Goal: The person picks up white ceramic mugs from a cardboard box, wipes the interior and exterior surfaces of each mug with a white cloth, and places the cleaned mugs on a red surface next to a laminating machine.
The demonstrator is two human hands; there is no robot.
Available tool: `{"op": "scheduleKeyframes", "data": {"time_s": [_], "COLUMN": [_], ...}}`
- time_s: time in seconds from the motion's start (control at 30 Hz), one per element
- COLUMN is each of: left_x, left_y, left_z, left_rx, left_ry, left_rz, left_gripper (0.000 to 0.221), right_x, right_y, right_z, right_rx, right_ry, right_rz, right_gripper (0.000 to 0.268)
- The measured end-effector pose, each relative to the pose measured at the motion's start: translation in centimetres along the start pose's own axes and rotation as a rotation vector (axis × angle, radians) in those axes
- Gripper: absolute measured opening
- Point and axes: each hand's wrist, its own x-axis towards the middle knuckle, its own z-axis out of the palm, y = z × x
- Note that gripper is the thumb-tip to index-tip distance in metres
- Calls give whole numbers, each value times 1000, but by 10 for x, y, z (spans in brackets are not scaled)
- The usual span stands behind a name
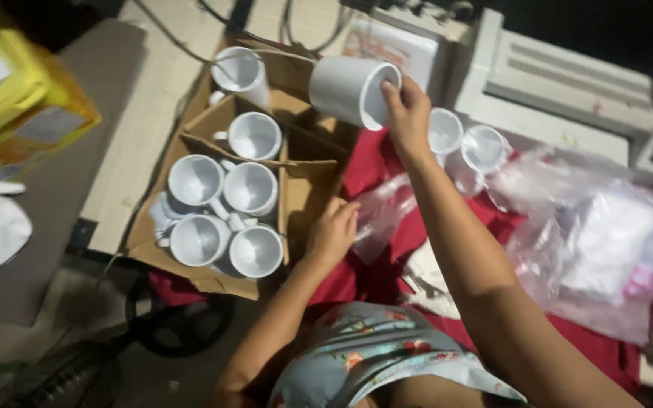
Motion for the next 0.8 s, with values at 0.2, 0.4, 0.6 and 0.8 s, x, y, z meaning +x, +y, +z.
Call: {"op": "scheduleKeyframes", "data": {"time_s": [0.2,0.4,0.6,0.8], "left_x": [13,15,28,33], "left_y": [26,43,37,31], "left_z": [11,40,69,83], "left_rx": [64,43,-1040,-1418], "left_ry": [78,102,-321,-333], "left_rz": [196,49,-908,-1155], "left_gripper": [28,41,81,95], "right_x": [-88,-174,-237,-238], "right_y": [10,5,16,-4], "right_z": [-88,-111,-91,-134], "right_rx": [260,336,103,-134], "right_ry": [162,306,327,37], "right_rz": [362,551,401,482], "right_gripper": [19,21,23,33]}}
